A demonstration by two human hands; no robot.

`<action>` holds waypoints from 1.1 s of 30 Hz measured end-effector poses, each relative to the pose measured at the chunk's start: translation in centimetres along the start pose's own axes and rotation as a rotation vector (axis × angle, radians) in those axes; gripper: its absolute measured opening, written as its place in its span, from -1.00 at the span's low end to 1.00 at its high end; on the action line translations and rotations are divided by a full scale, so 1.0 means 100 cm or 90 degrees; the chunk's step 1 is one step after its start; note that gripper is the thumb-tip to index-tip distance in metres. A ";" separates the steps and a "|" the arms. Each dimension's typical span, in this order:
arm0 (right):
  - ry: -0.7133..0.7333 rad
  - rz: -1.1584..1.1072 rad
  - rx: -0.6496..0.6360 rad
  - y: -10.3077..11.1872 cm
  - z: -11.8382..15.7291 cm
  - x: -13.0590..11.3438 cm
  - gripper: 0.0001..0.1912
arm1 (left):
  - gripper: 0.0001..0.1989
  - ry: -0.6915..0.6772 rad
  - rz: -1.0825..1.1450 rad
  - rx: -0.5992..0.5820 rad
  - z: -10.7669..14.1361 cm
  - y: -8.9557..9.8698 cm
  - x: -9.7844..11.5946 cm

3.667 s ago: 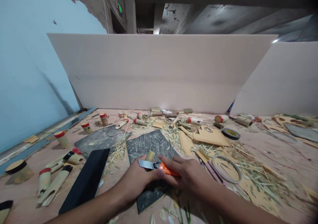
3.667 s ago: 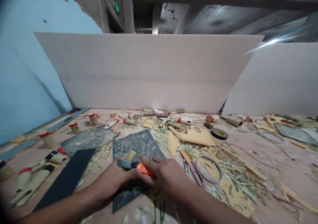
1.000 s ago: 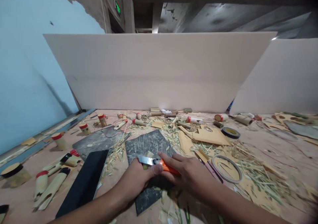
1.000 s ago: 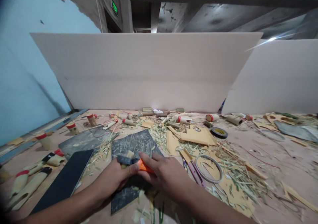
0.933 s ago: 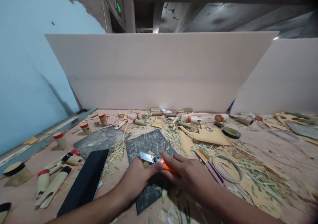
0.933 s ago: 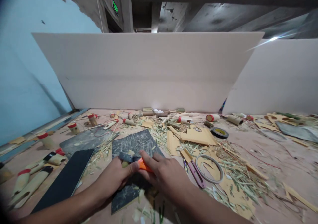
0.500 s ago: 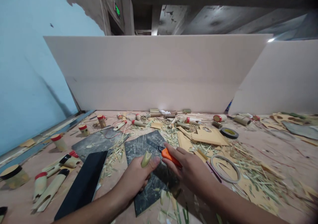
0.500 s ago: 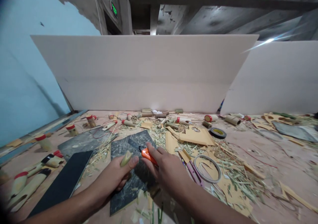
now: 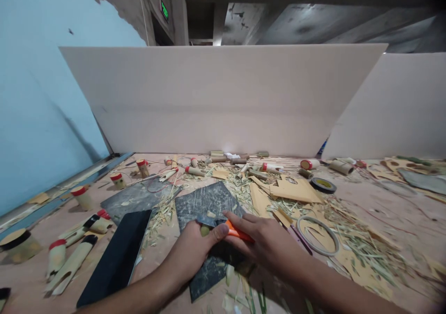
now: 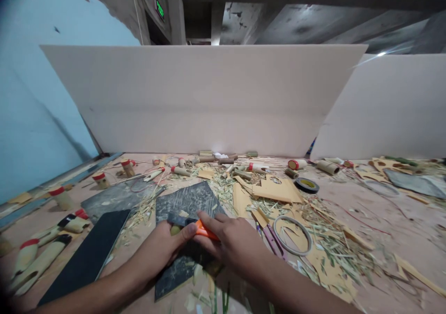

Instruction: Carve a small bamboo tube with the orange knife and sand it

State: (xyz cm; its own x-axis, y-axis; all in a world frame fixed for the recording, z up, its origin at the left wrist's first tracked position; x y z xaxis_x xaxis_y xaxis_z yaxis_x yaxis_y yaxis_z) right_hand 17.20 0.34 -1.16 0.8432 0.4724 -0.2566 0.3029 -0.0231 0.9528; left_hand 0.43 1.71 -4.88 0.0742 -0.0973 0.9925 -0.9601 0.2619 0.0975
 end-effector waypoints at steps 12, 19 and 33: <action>-0.132 0.030 0.055 0.004 -0.003 0.005 -0.47 | -0.44 0.095 0.025 -0.020 -0.003 -0.001 -0.019; -0.108 -0.044 0.116 0.009 -0.004 0.019 -0.46 | -0.44 0.153 0.200 -0.086 0.002 -0.002 -0.013; -0.132 -0.280 0.048 0.012 0.003 0.024 -0.53 | -0.56 0.090 0.189 -0.126 0.008 0.000 0.003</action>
State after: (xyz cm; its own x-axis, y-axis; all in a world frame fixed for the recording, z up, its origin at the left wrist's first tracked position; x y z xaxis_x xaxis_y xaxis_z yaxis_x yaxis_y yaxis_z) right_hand 19.66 1.20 -0.70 0.6965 0.2659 -0.6665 0.6750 0.0723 0.7342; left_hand 0.24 0.86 -4.66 -0.1491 0.1410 0.9787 -0.8759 0.4405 -0.1969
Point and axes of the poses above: each hand's wrist, its own z-axis away from the middle knuckle, its own y-axis out of the back of the hand, x = y × z, the point moved 5 cm from there along -z, towards the middle knuckle, and after that the axes turned 5 degrees about -y, right-handed, at the moved point
